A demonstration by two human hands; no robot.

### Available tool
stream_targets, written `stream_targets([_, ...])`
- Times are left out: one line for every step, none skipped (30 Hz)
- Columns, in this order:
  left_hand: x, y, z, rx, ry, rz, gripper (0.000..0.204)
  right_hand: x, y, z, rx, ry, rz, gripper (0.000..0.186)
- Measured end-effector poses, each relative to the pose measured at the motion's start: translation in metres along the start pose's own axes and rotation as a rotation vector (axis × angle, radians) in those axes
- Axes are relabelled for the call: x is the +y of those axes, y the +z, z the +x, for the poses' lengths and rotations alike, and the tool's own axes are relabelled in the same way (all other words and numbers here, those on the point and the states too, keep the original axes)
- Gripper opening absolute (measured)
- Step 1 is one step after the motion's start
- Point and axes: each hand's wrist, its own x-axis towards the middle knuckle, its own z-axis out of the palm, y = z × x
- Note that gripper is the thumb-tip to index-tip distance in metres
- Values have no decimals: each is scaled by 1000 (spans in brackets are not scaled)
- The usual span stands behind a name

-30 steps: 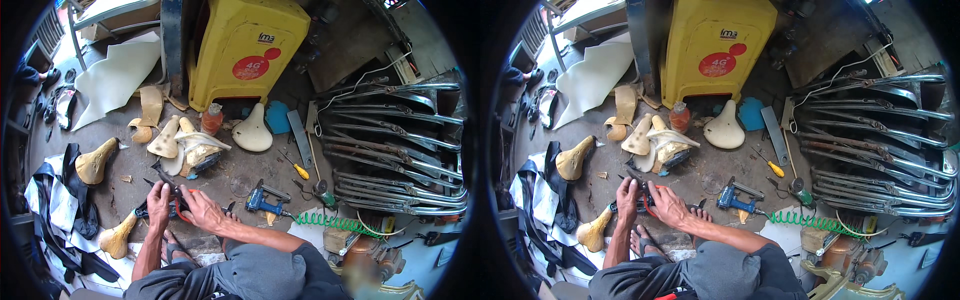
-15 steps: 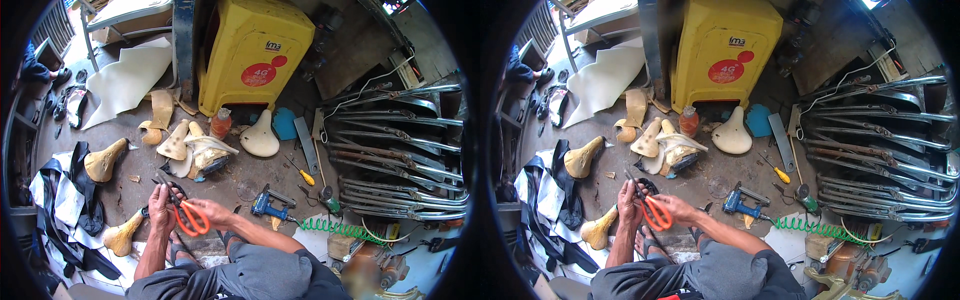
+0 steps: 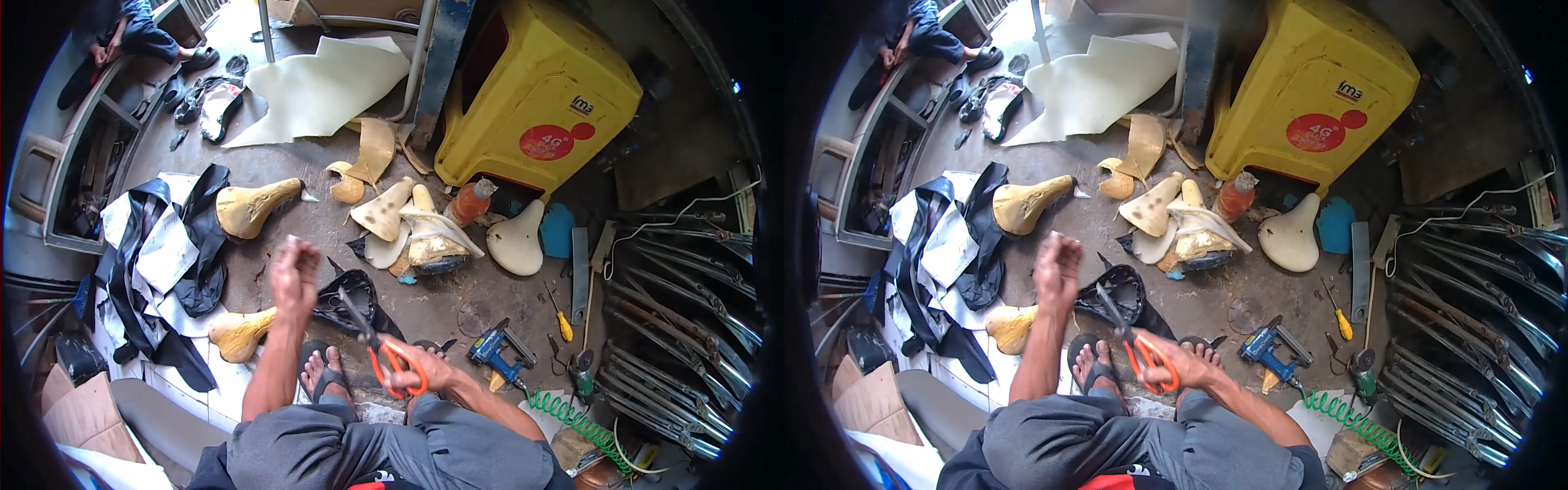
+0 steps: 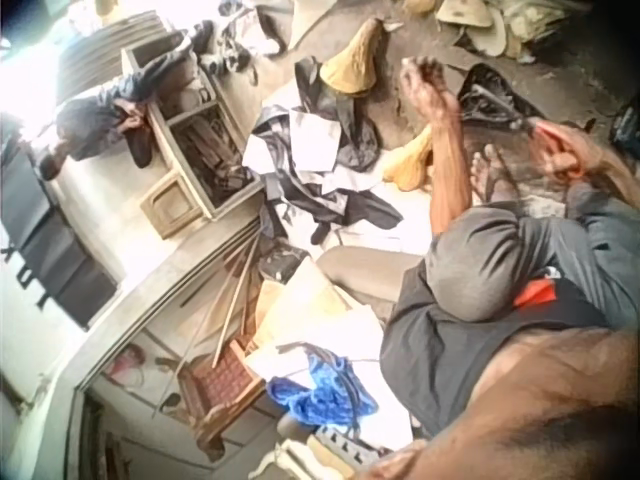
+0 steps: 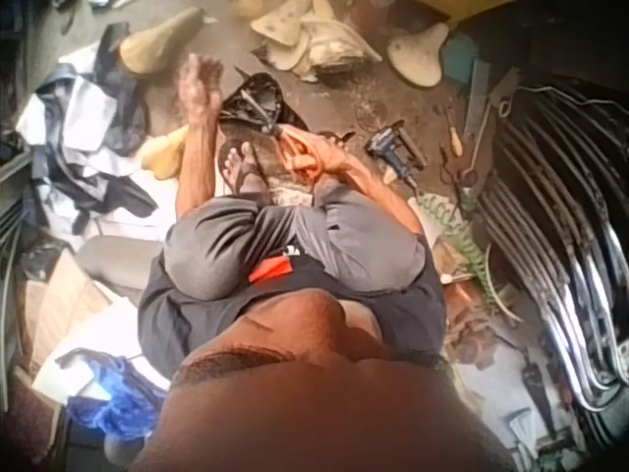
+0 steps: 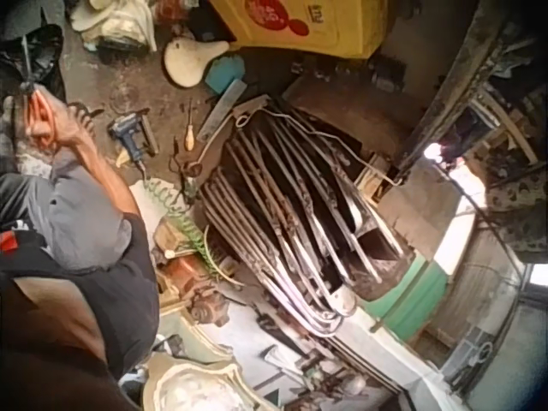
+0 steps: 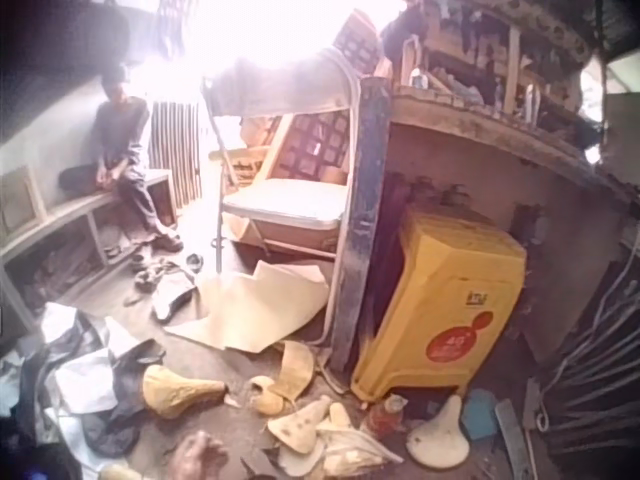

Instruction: The person reupholsters a bicycle seat by cutting excess fabric with shears, using a pneumatic stapler to secure the new covering, and smoothing the material by hand.

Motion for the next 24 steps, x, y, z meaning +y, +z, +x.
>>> stream_targets([5, -9, 12, 100, 130, 129, 14, 17, 1, -8, 27, 45, -156, 76])
stream_targets([3, -10, 10, 78, 197, 297, 11, 38, 0, -17, 74, 45, -198, 73])
stream_targets([5, -15, 4, 94, 223, 305, 11, 53, -1, -15, 91, 24, -233, 71])
stream_targets([-5, -23, -9, -87, 375, 715, 12, 38, 3, -13, 173, 256, 96, 59])
stream_targets([-25, -18, -24, -311, 504, 1094, 14, 66, -8, -17, 323, 248, 129, 44])
stream_targets([-35, -13, -40, -371, 602, 1316, 15, 67, -7, -12, 379, 321, 328, 42])
stream_targets([-48, -7, -56, -440, 688, 1521, 15, 66, -5, -10, 450, 405, 521, 42])
stream_targets([-60, -11, -64, -451, 695, 1615, 16, 65, -3, -2, 439, 405, 525, 42])
stream_targets([-75, -19, -65, -463, 699, 1704, 17, 63, -2, 8, 466, 439, 524, 44])
stream_targets([-84, -21, -66, -508, 662, 1769, 16, 64, -1, 12, 503, 474, 522, 47])
stream_targets([-91, -24, -64, -511, 658, 1766, 16, 69, -1, 15, 506, 478, 523, 47])
stream_targets([-97, -28, -64, -545, 642, 1824, 18, 75, -3, 18, 515, 478, 433, 48])
stream_targets([-101, -28, -60, -578, 635, 1883, 19, 77, -5, 22, 524, 470, 341, 50])
stream_targets([-107, -30, -60, -559, 622, 1846, 22, 78, -6, 23, 525, 478, 322, 51])
stream_targets([-112, -30, -60, -560, 627, 1845, 22, 79, -8, 24, 527, 473, 321, 51])
stream_targets([-115, -30, -61, -525, 630, 1843, 21, 80, -8, 24, 526, 488, 260, 56])
stream_targets([-117, -31, -62, -489, 633, 1840, 21, 82, -8, 25, 524, 503, 198, 62])
stream_targets([-118, -31, -61, -476, 629, 1854, 23, 84, -8, 26, 532, 493, 191, 63])
stream_targets([-119, -33, -60, -477, 623, 1859, 23, 80, -8, 27, 529, 496, 197, 63])
stream_targets([-121, -34, -60, -445, 656, 1874, 23, 73, -7, 29, 521, 497, 185, 64])
stream_targets([-122, -36, -60, -412, 688, 1888, 23, 70, -6, 29, 512, 499, 172, 64])
stream_targets([-122, -33, -60, -407, 715, 1879, 22, 72, -7, 28, 515, 498, 173, 64])
stream_targets([-123, -31, -60, -409, 716, 1877, 22, 78, -8, 27, 526, 502, 182, 64])
stream_targets([-124, -28, -61, -402, 683, 1861, 21, 80, -10, 25, 537, 505, 190, 65])
